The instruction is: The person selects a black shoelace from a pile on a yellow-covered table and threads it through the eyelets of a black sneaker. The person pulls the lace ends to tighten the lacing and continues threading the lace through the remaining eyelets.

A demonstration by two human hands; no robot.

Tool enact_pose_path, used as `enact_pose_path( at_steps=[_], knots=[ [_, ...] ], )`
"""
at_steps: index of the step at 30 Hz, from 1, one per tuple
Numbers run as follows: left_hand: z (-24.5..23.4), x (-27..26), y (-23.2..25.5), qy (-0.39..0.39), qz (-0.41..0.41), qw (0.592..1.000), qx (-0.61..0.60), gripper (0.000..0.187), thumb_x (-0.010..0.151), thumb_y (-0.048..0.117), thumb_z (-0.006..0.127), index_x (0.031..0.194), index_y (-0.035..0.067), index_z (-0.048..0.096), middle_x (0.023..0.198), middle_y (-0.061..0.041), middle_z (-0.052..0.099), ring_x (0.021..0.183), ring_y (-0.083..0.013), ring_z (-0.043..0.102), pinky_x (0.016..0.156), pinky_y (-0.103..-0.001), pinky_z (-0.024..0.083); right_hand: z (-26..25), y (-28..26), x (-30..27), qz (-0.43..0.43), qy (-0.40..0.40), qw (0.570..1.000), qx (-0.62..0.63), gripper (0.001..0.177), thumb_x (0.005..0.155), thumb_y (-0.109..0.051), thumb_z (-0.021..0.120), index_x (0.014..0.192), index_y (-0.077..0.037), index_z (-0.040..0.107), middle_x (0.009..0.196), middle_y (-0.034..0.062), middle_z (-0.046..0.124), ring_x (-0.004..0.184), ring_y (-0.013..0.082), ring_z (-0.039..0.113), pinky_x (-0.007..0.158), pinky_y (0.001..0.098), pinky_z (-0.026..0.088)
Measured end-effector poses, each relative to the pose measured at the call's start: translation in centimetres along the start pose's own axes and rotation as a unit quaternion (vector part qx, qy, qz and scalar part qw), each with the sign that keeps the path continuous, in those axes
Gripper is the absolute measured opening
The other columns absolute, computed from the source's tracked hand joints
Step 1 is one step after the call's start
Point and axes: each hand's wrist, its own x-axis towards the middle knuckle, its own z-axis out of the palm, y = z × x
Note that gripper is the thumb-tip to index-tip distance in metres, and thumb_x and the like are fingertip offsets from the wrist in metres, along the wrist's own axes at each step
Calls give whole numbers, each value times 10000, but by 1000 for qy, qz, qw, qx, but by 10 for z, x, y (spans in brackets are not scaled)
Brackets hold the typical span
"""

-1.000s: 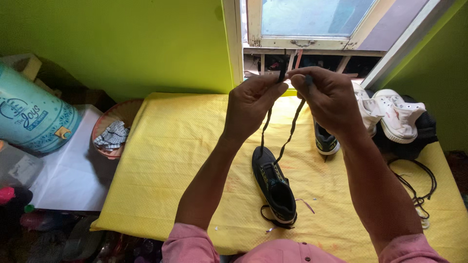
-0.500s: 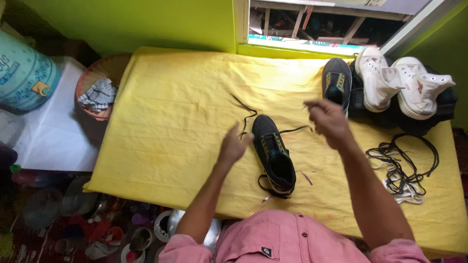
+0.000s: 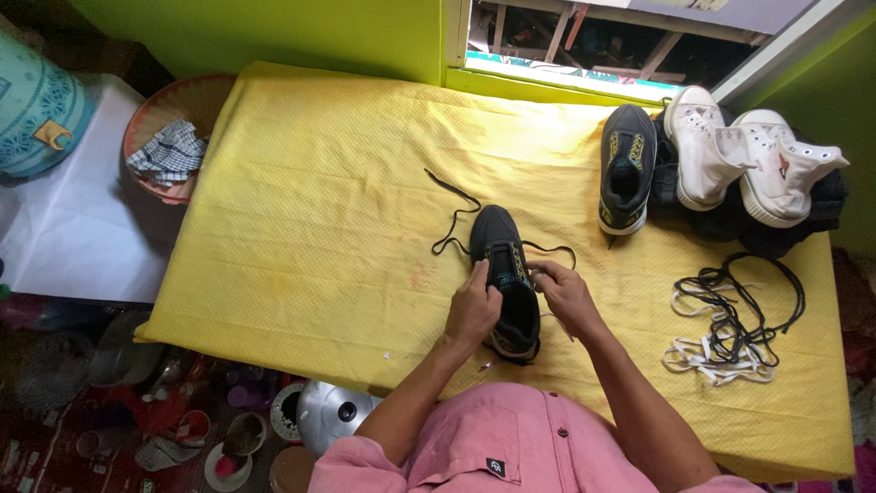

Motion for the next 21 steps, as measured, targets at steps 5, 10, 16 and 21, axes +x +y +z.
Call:
enact_pose_path(
  at_steps=[5, 10, 16, 21],
  knots=[
    [-19, -6, 9, -48, -13, 999, 3, 467, 921, 40, 490, 1376, -33, 566, 1105, -321, 694, 983, -458, 692, 857, -486, 562, -16, -8, -16, 91, -55, 982, 153, 358, 960, -204, 657, 1282, -52, 692, 753, -8, 557, 570, 77, 421, 491, 245, 372],
    [-26, -13, 14, -60, 7, 998, -9, 398, 910, 25, 515, 1282, -31, 646, 1086, -290, 711, 978, -429, 712, 855, -472, 571, -19, -3, -22, 115, -66, 963, 236, 352, 952, -189, 663, 1260, -19, 677, 799, -25, 596, 562, 56, 401, 479, 228, 344],
    [-23, -5, 13, -82, 19, 996, -5, 395, 886, 92, 670, 1260, -34, 644, 1120, -274, 708, 1028, -419, 695, 888, -454, 562, -9, 18, -21, 107, -41, 960, 254, 262, 986, -179, 641, 1133, 16, 736, 788, 23, 661, 568, 84, 488, 483, 233, 386],
    [-14, 7, 15, -70, 49, 996, -3, 422, 883, 121, 727, 1269, -24, 640, 1143, -259, 716, 1037, -405, 702, 875, -447, 567, -3, 27, -18, 38, -21, 968, 247, 173, 927, -63, 702, 1071, 30, 726, 862, 62, 727, 712, 94, 655, 618, 243, 544]
  ],
)
